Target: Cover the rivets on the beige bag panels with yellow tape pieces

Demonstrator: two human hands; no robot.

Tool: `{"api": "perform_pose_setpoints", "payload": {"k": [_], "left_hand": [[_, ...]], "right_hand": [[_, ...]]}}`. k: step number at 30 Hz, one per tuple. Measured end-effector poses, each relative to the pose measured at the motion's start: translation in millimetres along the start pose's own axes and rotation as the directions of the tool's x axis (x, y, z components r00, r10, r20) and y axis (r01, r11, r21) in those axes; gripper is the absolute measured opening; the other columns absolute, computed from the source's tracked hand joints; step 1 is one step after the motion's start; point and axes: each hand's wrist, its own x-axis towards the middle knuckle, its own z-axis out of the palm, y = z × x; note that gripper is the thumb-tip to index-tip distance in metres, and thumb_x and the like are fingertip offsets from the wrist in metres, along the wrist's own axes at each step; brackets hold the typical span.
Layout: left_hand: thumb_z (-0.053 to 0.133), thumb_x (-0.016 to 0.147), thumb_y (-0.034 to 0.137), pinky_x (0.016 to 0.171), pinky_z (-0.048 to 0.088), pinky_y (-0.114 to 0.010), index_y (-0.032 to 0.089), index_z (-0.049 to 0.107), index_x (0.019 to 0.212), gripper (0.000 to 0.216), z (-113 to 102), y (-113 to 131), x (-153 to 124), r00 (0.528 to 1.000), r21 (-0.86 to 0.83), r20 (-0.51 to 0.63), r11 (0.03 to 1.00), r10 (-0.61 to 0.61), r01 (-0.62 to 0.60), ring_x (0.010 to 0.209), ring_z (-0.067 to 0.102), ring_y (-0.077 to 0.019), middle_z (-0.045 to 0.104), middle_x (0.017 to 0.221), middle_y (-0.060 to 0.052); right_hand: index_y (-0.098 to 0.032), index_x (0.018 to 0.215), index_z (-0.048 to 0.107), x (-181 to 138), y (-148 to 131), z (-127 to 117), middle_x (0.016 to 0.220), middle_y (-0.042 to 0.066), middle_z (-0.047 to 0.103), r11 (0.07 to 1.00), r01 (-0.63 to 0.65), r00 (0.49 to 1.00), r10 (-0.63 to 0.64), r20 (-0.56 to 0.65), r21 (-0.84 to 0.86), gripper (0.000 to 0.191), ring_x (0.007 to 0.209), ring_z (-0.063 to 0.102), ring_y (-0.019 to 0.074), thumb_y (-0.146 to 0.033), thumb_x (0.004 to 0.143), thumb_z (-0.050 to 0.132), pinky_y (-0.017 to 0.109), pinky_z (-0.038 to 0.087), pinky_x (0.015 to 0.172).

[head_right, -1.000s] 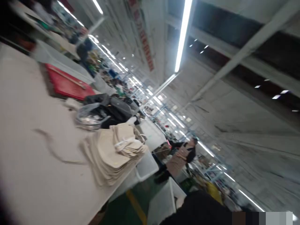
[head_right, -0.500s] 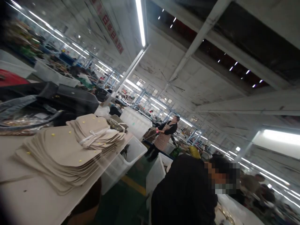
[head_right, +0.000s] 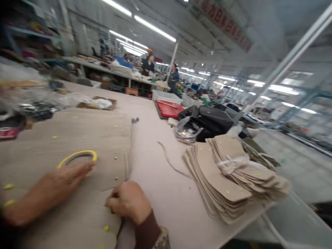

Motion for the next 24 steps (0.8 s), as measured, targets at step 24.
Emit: {"api": "perform_pose_setpoints", "payload": {"k": [24], "left_hand": [[0.031, 0.106, 0.024, 0.056, 0.045, -0.020, 0.023, 0.056, 0.096, 0.027, -12.7, 31.8, -31.1, 1.000, -0.298, -0.013, 0.954, -0.003, -0.001, 0.063, 0.065, -0.0108, 0.065, 0.074, 0.004]], "right_hand": [[-0.021, 0.076, 0.061, 19.2, -24.6, 18.9, 0.061, 0.000, 0.062, 0.868, 0.391, 0.823, -0.478, -0.307, -0.306, 0.022, 0.055, 0.059, 0.0140, -0.007, 0.085, 0.048, 0.023, 0.046, 0.056]]}}
